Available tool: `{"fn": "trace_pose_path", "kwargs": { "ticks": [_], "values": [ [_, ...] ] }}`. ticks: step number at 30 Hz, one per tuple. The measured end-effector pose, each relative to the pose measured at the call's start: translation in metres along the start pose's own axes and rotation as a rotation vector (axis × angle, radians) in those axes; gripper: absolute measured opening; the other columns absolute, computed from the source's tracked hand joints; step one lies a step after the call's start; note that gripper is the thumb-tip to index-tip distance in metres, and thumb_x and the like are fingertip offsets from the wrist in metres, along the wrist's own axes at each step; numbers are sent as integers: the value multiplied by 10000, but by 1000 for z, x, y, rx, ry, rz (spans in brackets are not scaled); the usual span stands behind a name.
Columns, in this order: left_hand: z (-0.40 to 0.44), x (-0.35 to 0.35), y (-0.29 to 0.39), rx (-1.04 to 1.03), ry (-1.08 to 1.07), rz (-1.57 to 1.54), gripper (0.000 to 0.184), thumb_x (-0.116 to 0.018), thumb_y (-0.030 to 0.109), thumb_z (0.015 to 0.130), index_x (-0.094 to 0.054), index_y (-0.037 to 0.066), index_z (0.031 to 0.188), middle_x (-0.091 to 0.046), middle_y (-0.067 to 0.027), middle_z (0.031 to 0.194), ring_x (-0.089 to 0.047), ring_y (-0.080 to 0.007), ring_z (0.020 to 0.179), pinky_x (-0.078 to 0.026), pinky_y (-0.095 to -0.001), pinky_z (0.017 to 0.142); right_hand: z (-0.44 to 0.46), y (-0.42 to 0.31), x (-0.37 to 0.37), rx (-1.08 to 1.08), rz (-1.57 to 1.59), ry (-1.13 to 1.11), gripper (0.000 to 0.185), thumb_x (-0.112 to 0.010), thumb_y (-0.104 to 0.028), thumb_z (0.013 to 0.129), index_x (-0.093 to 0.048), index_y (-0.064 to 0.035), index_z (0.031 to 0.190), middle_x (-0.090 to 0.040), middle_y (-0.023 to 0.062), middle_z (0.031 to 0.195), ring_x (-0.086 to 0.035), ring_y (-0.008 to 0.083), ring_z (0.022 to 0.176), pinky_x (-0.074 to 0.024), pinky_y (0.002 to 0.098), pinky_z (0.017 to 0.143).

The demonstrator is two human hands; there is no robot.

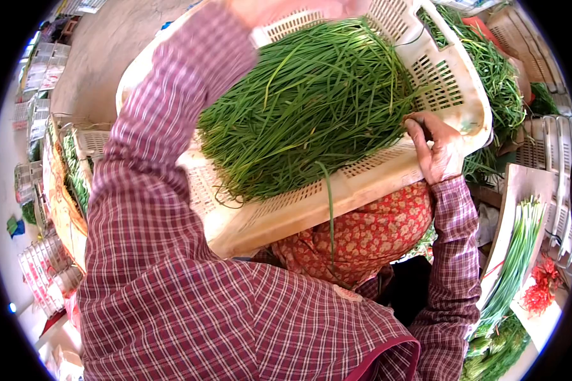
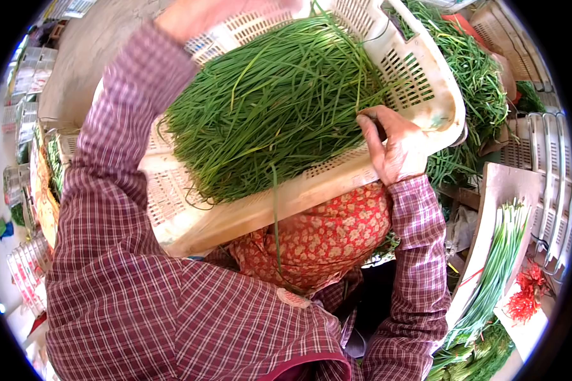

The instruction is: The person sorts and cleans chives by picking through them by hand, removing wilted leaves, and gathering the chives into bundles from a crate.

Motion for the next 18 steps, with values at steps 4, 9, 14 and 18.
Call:
{"fn": "trace_pose_path", "kwargs": {
  "ticks": [4,9,14,18],
  "values": [
    [-154,-11,-154,821,-99,708,404,-614,406,855,-647,15,953,-638,-142,937,-621,-224,844,-524,-363,814,-1,2,-3,-47,30,4,140,-640,-168,847,-662,-40,902,-671,119,789,-655,239,672,-510,316,629],
    [-271,-63,-249,1187,-179,916,621,-717,492,749,-561,-31,1044,-616,-188,979,-599,-315,913,-502,-395,830,-1,2,-1,-25,34,6,135,-632,-161,856,-657,-34,892,-662,117,761,-645,225,642,-503,311,612],
    [-284,-90,-272,1091,-122,1198,757,-787,468,673,-409,-9,1123,-598,-197,1003,-600,-314,963,-500,-407,819,-2,2,-1,18,19,57,136,-631,-155,851,-652,-26,888,-660,129,772,-645,254,664,-505,329,630],
    [-281,-75,-267,1228,-236,1037,627,-762,334,717,-470,6,1165,-620,-185,1036,-616,-321,944,-500,-412,828,-1,0,1,-36,28,23,136,-632,-159,849,-654,-33,894,-666,129,792,-651,269,689,-508,340,644]
  ]
}}
Point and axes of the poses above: each hand's wrist, its own z-axis towards the middle knuckle, its own x-axis out of the back of the hand, y = z × x, the point moved 6 cm from there along z, towards the middle knuckle
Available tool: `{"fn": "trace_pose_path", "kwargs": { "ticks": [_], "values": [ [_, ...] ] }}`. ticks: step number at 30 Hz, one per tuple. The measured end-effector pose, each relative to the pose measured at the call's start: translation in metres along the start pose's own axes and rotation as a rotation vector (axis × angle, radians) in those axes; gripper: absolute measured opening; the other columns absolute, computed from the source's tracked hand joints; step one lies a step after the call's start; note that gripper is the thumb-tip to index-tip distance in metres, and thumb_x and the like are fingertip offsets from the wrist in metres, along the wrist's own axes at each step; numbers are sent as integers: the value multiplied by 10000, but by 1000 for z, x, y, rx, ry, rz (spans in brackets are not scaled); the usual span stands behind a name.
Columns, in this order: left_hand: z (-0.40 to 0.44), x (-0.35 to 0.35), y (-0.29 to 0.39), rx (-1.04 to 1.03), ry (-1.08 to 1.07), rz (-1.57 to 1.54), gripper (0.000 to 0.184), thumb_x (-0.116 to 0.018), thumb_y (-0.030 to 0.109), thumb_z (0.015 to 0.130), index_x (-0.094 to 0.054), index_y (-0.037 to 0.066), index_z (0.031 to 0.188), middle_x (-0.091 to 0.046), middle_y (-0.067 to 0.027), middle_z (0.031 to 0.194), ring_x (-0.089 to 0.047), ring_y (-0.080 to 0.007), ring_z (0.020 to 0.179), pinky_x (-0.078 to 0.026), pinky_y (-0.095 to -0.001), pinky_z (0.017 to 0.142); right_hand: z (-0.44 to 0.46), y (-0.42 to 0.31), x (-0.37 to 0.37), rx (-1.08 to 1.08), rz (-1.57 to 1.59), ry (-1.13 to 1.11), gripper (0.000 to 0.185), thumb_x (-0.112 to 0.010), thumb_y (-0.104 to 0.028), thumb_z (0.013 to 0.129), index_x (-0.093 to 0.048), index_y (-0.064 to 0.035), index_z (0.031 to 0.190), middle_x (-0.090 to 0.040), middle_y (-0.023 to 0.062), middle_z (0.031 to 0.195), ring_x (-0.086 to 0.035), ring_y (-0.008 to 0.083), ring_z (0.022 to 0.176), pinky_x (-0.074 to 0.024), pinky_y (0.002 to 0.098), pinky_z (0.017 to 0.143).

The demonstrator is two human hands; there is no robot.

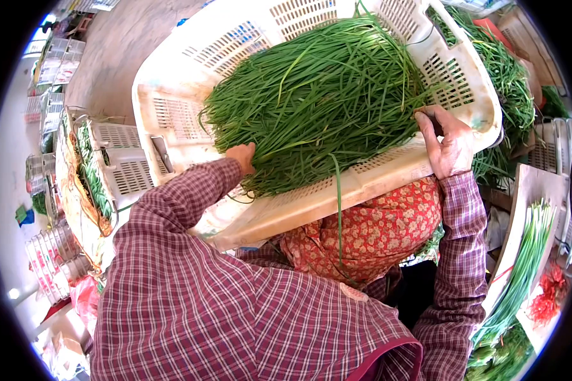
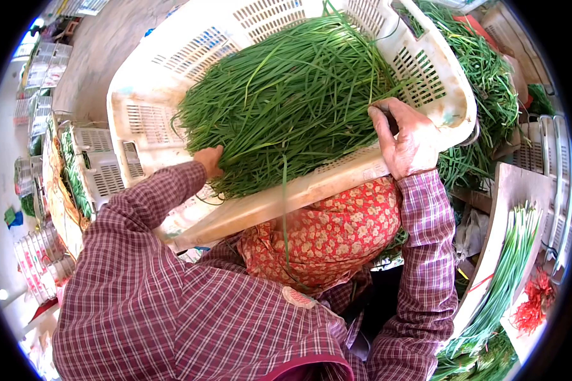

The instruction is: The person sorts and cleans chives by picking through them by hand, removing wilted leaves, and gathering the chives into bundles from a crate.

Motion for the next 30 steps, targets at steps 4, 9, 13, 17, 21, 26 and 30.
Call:
{"fn": "trace_pose_path", "kwargs": {
  "ticks": [4,9,13,17,21,26,30],
  "values": [
    [13,7,-33,-79,-165,-119,636,-730,282,737,-525,-12,1262,-614,-186,1158,-610,-306,1015,-490,-420,871,0,3,-1,9,21,20,135,-635,-160,847,-656,-38,898,-666,129,787,-650,265,684,-508,338,643],
    [18,15,-66,-101,-118,-416,582,-703,211,767,-515,-48,1252,-655,-217,979,-648,-260,825,-540,-357,750,-1,1,1,-9,17,27,139,-641,-167,842,-658,-38,890,-667,131,787,-650,265,680,-510,336,635],
    [-11,42,-65,-1,-200,-894,599,-631,151,836,-378,-70,1331,-621,-149,824,-615,-184,699,-525,-297,582,0,2,0,7,-9,36,136,-643,-171,840,-661,-45,889,-669,128,787,-653,268,682,-512,336,634],
    [-56,88,-45,-147,-144,-778,587,-548,148,900,-298,-4,1409,-515,-31,656,-501,-127,554,-481,-294,520,-2,2,2,46,-19,78,132,-647,-189,834,-663,-66,880,-672,116,780,-657,268,683,-516,339,640],
    [-84,123,-33,-343,23,-1051,633,-522,123,898,-225,68,1455,-561,-40,693,-549,-130,585,-491,-271,533,-2,2,3,-4,8,49,132,-652,-187,824,-669,-73,888,-675,117,801,-661,268,715,-517,339,659],
    [-68,82,-43,-127,88,-802,388,-527,86,890,-481,17,1269,-613,-79,769,-568,-149,634,-502,-284,616,-4,-2,2,2,-36,47,144,-639,-197,837,-665,-67,892,-674,119,807,-657,280,723,-514,349,676],
    [-31,19,-48,59,-145,-532,283,-598,118,876,-565,-21,1120,-648,-151,927,-628,-217,837,-524,-336,719,-3,5,0,16,-58,43,152,-630,-205,846,-665,-66,895,-672,124,800,-655,279,712,-510,355,674]
  ]
}}
Point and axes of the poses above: each hand's wrist, its own z-axis towards the middle knuckle, its own x-axis out of the back of the hand, y = z × x, the point moved 6 cm from there along z, towards the middle knuckle
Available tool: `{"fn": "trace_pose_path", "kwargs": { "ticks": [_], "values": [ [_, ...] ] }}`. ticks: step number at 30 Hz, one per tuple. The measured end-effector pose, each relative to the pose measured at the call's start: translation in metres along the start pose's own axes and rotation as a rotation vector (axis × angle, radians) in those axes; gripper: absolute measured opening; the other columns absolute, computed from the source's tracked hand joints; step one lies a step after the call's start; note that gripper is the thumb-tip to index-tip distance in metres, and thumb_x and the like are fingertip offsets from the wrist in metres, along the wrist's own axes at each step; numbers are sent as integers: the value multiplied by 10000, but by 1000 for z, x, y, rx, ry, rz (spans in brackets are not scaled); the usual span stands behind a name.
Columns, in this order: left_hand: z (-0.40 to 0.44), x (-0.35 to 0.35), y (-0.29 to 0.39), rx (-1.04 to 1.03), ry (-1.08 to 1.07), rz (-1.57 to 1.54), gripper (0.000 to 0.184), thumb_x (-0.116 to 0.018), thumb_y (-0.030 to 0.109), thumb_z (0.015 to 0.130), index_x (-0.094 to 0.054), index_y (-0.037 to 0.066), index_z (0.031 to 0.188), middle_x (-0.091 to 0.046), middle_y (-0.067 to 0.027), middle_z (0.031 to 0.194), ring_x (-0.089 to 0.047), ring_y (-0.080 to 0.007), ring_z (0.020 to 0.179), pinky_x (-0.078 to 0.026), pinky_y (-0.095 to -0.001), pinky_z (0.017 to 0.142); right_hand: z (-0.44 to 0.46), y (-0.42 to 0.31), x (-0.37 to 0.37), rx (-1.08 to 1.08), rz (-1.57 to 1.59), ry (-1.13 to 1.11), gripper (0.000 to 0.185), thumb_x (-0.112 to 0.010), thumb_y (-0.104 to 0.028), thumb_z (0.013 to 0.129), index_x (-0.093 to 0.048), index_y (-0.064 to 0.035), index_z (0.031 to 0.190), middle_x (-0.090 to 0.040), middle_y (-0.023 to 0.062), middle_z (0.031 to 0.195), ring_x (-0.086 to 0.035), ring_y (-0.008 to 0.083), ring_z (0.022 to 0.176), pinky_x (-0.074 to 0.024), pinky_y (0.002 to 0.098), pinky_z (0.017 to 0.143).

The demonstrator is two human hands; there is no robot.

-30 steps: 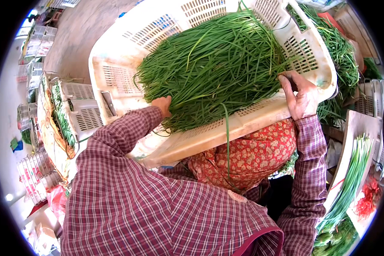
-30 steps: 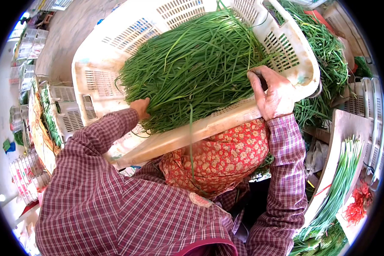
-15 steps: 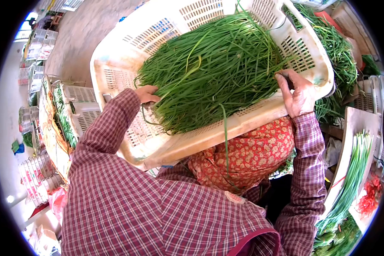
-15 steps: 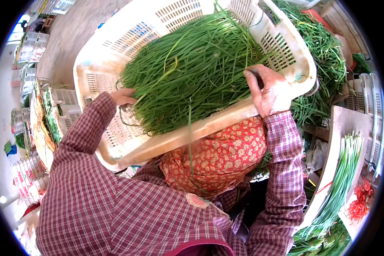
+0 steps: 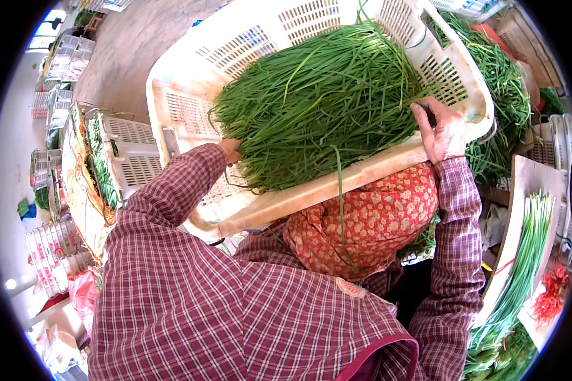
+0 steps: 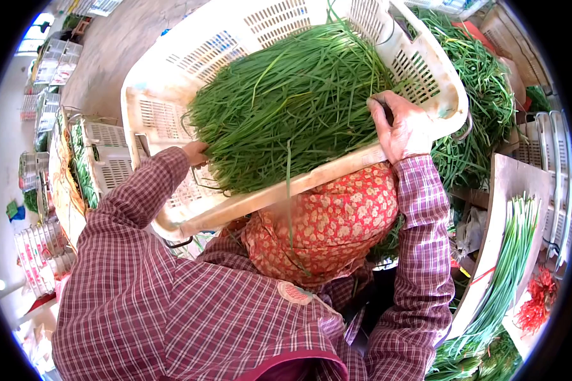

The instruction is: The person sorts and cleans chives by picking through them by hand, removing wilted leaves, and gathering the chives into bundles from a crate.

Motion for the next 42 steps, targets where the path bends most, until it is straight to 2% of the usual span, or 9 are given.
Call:
{"fn": "trace_pose_path", "kwargs": {
  "ticks": [4,11,19,23,28,30,35,39,42],
  "values": [
    [52,-18,-22,18,126,345,567,-710,256,796,-476,-18,1234,-556,-256,1208,-540,-368,1127,-454,-431,910,2,-4,-1,31,5,25,151,-625,-206,848,-667,-65,884,-673,125,801,-656,282,719,-511,365,680],
    [67,-10,-16,-182,496,242,508,-728,255,708,-561,38,1135,-598,-232,1109,-583,-383,1012,-479,-446,869,-3,3,0,94,-59,84,151,-616,-226,818,-649,-86,862,-654,103,795,-647,289,701,-540,393,652],
    [77,-1,-23,9,364,278,410,-648,218,794,-554,-7,1124,-587,-232,1090,-574,-367,1027,-470,-444,887,-9,-6,12,70,-15,117,196,-604,-240,836,-646,-59,899,-652,113,787,-642,295,739,-520,386,666],
    [69,31,-11,-291,435,192,432,-655,182,773,-572,5,1159,-577,-258,1125,-567,-376,1048,-466,-428,896,-9,-5,10,45,-25,78,202,-588,-271,823,-651,-85,873,-663,119,803,-645,305,766,-512,403,700],
    [-55,92,67,-308,334,295,334,-555,262,802,-629,5,1001,-637,-234,878,-619,-385,821,-489,-462,754,7,-2,-10,-92,-6,-131,523,-572,-476,843,-538,-100,1205,-636,157,1084,-638,312,937,-503,391,838],
    [-106,103,100,-853,567,346,261,-524,175,831,-552,24,1042,-615,-229,783,-614,-360,765,-480,-461,685,15,-51,-7,114,-82,-117,799,-575,-601,798,-351,-108,1386,-537,175,1234,-507,324,1158,-380,458,1002],
    [-244,104,189,-871,521,574,210,-522,171,869,-516,5,998,-605,-164,710,-605,-332,633,-487,-426,584,16,-182,-36,482,-78,-195,942,-758,-531,656,-329,-144,1400,-477,149,1283,-387,325,1261,-333,513,1017],
    [-295,142,203,-1032,285,322,408,-607,238,854,-488,24,1181,-652,-148,890,-646,-270,780,-523,-364,617,30,-171,-45,218,175,-322,352,-697,-232,812,-557,-62,1086,-638,111,905,-639,292,806,-511,372,631],
    [-292,187,174,-1327,291,-610,786,-689,304,788,-298,60,1425,-398,-208,1394,-454,-307,1242,-407,-421,1002,33,-161,-33,100,727,-84,185,-586,-193,904,-568,-16,956,-612,68,728,-596,186,572,-491,286,473]
  ]
}}
Point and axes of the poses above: each hand's wrist, its own z-axis towards the middle knuckle, its own x-axis out of the back of the hand, y = z × x, the point moved 6 cm from there along z, towards the middle knuckle
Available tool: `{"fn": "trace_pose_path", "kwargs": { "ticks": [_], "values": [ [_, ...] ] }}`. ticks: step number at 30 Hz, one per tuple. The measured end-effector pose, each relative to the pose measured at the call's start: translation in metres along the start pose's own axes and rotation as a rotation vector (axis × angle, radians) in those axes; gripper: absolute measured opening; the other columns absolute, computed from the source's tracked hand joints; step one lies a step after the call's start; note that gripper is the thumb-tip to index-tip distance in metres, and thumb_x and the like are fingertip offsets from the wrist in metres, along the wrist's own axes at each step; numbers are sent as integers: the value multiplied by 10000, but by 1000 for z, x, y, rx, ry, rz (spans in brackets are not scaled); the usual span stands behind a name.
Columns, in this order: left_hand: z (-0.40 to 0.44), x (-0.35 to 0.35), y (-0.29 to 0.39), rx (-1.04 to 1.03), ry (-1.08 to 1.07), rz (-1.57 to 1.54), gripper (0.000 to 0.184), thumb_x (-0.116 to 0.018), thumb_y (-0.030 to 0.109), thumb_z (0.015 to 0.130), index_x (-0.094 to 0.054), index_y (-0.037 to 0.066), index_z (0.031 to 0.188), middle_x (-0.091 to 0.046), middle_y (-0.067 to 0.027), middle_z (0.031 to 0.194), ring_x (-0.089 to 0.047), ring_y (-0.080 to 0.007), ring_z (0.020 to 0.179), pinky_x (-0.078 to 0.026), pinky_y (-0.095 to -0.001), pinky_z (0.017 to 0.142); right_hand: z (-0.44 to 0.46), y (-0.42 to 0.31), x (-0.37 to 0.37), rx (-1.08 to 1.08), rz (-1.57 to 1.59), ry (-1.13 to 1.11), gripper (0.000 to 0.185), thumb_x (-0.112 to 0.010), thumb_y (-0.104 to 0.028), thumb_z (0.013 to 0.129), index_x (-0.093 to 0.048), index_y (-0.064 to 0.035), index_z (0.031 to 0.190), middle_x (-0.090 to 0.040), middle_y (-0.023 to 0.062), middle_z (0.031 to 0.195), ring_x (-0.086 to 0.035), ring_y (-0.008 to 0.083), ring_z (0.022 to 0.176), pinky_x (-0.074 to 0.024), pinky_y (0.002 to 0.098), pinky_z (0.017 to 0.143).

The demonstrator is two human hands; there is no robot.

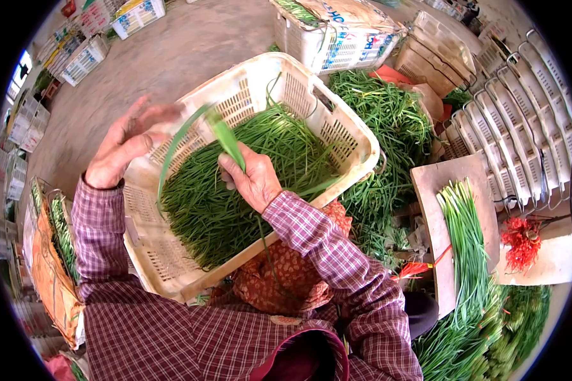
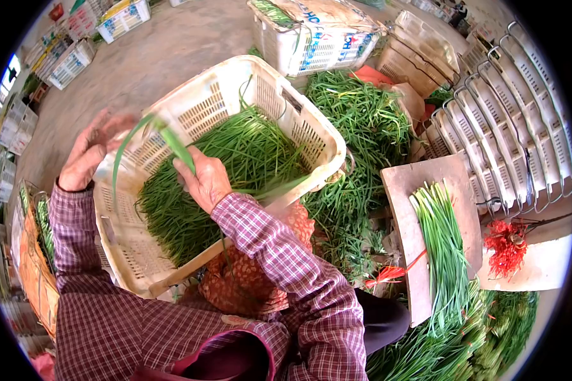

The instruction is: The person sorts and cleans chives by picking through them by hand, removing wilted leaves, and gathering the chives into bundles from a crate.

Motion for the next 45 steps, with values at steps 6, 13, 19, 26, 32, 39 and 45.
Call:
{"fn": "trace_pose_path", "kwargs": {
  "ticks": [6,13,19,26,32,39,45],
  "values": [
    [40,-77,-53,13,-25,146,272,-559,208,916,-565,35,1125,-613,-76,1076,-541,-198,1093,-396,-366,988,7,15,-48,-111,362,-137,272,-560,-239,926,-598,31,937,-658,147,790,-640,234,670,-549,365,663],
    [102,-9,-168,505,199,456,400,-494,252,953,-488,12,1273,-589,-65,738,-529,-127,483,-515,-294,611,-19,54,89,-308,-839,-240,563,-577,-472,864,-522,-57,1240,-560,212,1218,-562,323,1111,-451,449,959],
    [190,-43,-292,460,195,476,370,-511,216,938,-514,88,1285,-629,-118,896,-601,-222,812,-511,-418,773,-54,103,170,8,-962,115,203,-623,-268,852,-673,-72,865,-670,91,784,-641,253,725,-509,383,743],
    [268,-62,-388,403,167,886,343,-486,240,938,-549,60,1223,-602,-197,1086,-549,-338,1051,-423,-429,927,-51,95,175,60,-831,210,133,-638,-165,723,-645,-53,794,-631,93,725,-615,278,651,-479,368,615],
    [295,-44,-445,254,99,880,425,-520,247,918,-474,77,1305,-552,-208,1204,-523,-371,1090,-432,-455,930,-51,98,177,54,-783,225,152,-666,-188,674,-643,-74,772,-596,82,682,-597,278,622,-463,377,591],
    [307,-44,-462,344,61,811,735,-544,448,882,-341,-59,1373,-444,-255,1348,-414,-366,1260,-322,-405,1064,-50,99,178,13,-758,218,130,-690,-199,690,-655,-103,771,-607,63,700,-593,262,630,-457,360,587],
    [283,-67,-420,222,-33,913,527,-585,406,879,-599,-68,1109,-563,-206,1140,-518,-326,1061,-400,-414,903,-51,100,178,23,-756,232,120,-689,-191,691,-657,-110,774,-613,56,711,-598,258,635,-458,355,585]
  ]
}}
Point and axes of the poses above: each hand's wrist, its own z-axis towards the middle knuckle, its own x-axis out of the back of the hand, y = z × x, the point moved 6 cm from there along z, towards the middle knuckle
